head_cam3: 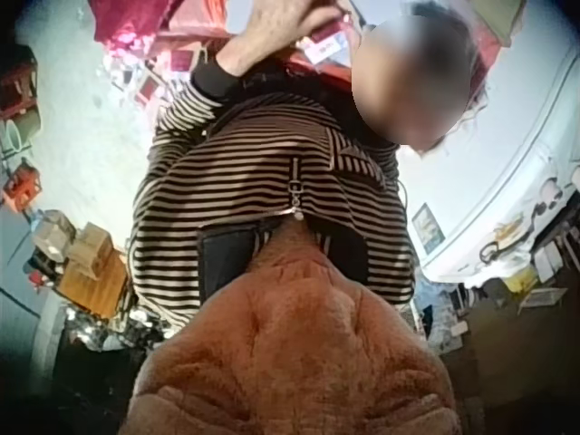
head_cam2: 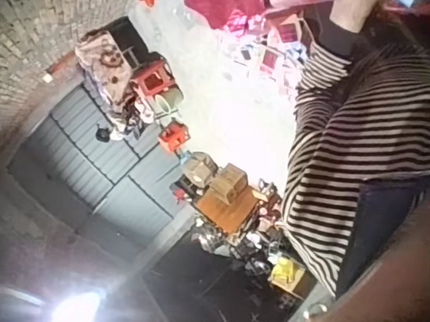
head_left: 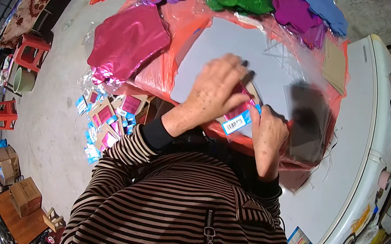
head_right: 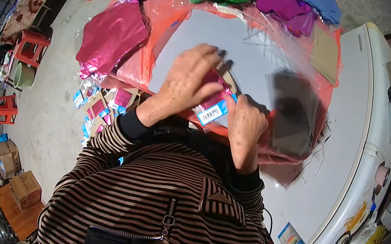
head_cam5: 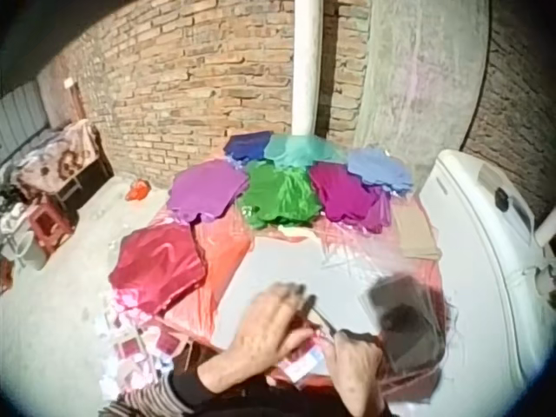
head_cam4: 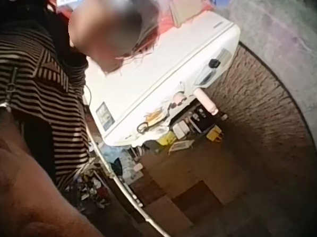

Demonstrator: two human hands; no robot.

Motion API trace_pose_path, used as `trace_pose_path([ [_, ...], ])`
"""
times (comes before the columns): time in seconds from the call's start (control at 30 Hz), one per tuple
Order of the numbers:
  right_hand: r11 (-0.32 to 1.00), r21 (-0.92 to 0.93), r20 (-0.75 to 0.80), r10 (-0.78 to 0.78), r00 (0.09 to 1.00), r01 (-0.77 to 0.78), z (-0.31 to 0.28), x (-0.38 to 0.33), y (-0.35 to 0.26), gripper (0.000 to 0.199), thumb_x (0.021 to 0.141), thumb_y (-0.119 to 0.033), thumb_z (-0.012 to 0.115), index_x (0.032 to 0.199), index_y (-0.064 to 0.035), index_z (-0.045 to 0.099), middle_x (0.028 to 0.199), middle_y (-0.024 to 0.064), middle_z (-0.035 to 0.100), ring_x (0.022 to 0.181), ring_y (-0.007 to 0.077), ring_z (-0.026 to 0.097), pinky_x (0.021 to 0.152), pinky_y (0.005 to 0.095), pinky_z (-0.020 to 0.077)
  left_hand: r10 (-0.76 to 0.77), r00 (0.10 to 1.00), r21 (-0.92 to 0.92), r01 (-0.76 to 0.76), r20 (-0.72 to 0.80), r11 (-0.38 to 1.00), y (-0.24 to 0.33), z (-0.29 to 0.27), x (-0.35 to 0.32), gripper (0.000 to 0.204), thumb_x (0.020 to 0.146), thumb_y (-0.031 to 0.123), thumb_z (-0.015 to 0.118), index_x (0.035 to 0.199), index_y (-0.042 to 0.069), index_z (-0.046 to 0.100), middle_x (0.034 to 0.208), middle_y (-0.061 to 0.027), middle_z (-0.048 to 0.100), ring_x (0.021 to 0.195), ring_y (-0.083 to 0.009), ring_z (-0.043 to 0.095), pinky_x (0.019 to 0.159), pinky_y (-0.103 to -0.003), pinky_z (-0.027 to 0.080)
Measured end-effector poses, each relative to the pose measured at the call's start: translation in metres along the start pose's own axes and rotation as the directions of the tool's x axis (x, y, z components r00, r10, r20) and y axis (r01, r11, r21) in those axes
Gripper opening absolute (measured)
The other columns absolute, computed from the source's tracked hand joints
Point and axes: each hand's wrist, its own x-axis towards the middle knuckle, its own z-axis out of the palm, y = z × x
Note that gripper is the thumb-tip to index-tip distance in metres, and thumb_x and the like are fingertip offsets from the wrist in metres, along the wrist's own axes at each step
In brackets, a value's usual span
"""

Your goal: The person applies labels to small pink pouches and then organizes a bundle of white plastic strips.

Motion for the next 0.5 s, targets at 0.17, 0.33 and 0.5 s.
trace_pose_path([
  [0.17,0.999,0.039,-0.004,0.011,1.000,-0.010,0.001,0.001,0.000,0.042,0.095,-0.045,0.056,0.078,-0.0064,0.059,0.063,0.0187,0.064,0.059,0.0388,0.065,0.053,0.0490,0.0500,0.189,0.966,0.012,-0.194,0.179,0.981,0.016,0.019,-0.018,0.067,0.085,0.043,0.064,0.138,0.007,0.048,0.142,-0.0173,0.045,0.135,-0.0324,0.041,0.112,-0.051,0.029],
  [0.33,0.999,-0.026,-0.110,0.041,0.993,-0.044,0.000,0.002,-0.004,0.039,0.094,-0.043,0.058,0.075,-0.0085,0.057,0.059,0.0148,0.063,0.056,0.0352,0.065,0.048,0.0456,0.0492,0.153,0.946,0.011,-0.163,0.286,0.987,0.017,0.013,-0.018,0.074,0.086,0.048,0.062,0.145,0.009,0.041,0.150,-0.0147,0.039,0.141,-0.0313,0.033,0.116,-0.052,0.021],
  [0.5,0.998,-0.054,-0.213,-0.026,0.977,0.015,0.012,0.004,-0.001,0.037,0.094,-0.040,0.059,0.074,-0.0093,0.056,0.057,0.0142,0.061,0.054,0.0342,0.064,0.046,0.0431,0.0488,0.155,0.954,-0.059,-0.145,0.256,0.988,0.018,0.011,-0.018,0.076,0.080,0.043,0.068,0.143,0.008,0.043,0.148,-0.0150,0.041,0.140,-0.0323,0.035,0.117,-0.052,0.020],
])
